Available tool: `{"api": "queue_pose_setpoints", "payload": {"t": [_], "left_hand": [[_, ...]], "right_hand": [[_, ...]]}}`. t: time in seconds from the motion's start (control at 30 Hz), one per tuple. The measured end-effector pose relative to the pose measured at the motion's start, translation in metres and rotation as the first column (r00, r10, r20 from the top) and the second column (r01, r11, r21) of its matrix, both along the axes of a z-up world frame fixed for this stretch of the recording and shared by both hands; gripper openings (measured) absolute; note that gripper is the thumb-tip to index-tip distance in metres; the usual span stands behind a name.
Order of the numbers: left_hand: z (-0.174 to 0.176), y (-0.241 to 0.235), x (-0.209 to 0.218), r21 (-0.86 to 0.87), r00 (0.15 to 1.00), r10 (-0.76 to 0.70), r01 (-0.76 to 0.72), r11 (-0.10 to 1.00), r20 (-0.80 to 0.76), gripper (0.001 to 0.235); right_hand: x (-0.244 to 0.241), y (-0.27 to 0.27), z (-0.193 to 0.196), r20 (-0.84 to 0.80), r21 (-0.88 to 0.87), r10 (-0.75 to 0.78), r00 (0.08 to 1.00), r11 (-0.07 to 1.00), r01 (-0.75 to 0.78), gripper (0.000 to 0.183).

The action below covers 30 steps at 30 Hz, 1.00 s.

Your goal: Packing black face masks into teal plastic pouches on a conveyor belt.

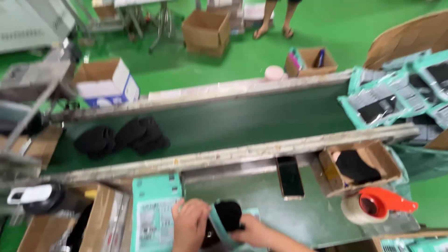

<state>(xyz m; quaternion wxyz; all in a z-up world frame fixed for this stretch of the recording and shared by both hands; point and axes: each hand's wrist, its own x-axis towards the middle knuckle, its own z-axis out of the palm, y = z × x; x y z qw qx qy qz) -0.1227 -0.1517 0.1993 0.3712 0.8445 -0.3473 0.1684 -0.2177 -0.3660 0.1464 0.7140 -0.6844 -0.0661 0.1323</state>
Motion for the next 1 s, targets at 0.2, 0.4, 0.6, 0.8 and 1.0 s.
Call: {"api": "queue_pose_setpoints", "payload": {"t": [0.2,0.4,0.6,0.8,1.0], "left_hand": [[-0.002,-0.014,-0.016,0.024,0.992,-0.057,0.060,0.998,-0.109,0.009],[-0.059,-0.023,-0.014,0.064,0.978,-0.201,0.197,0.978,0.064,0.006],[-0.037,-0.004,0.000,-0.118,0.961,0.072,-0.107,0.987,-0.268,0.009],[-0.019,-0.005,0.000,0.003,0.920,-0.260,0.273,0.962,-0.292,0.025],[-0.026,-0.003,-0.004,0.092,0.932,-0.254,0.286,0.954,-0.259,0.026]], "right_hand": [[0.000,0.003,-0.019,0.127,-0.480,0.247,0.961,0.863,-0.158,0.022],[0.008,0.007,-0.032,-0.096,-0.576,0.278,0.956,0.767,-0.281,0.023],[-0.002,-0.011,0.067,0.469,-0.470,0.136,0.873,0.875,0.117,0.070],[0.000,-0.015,0.024,0.349,-0.368,0.081,0.934,0.928,0.057,0.032],[0.005,-0.014,0.066,0.452,-0.187,-0.010,0.892,0.977,0.106,0.028]]}}
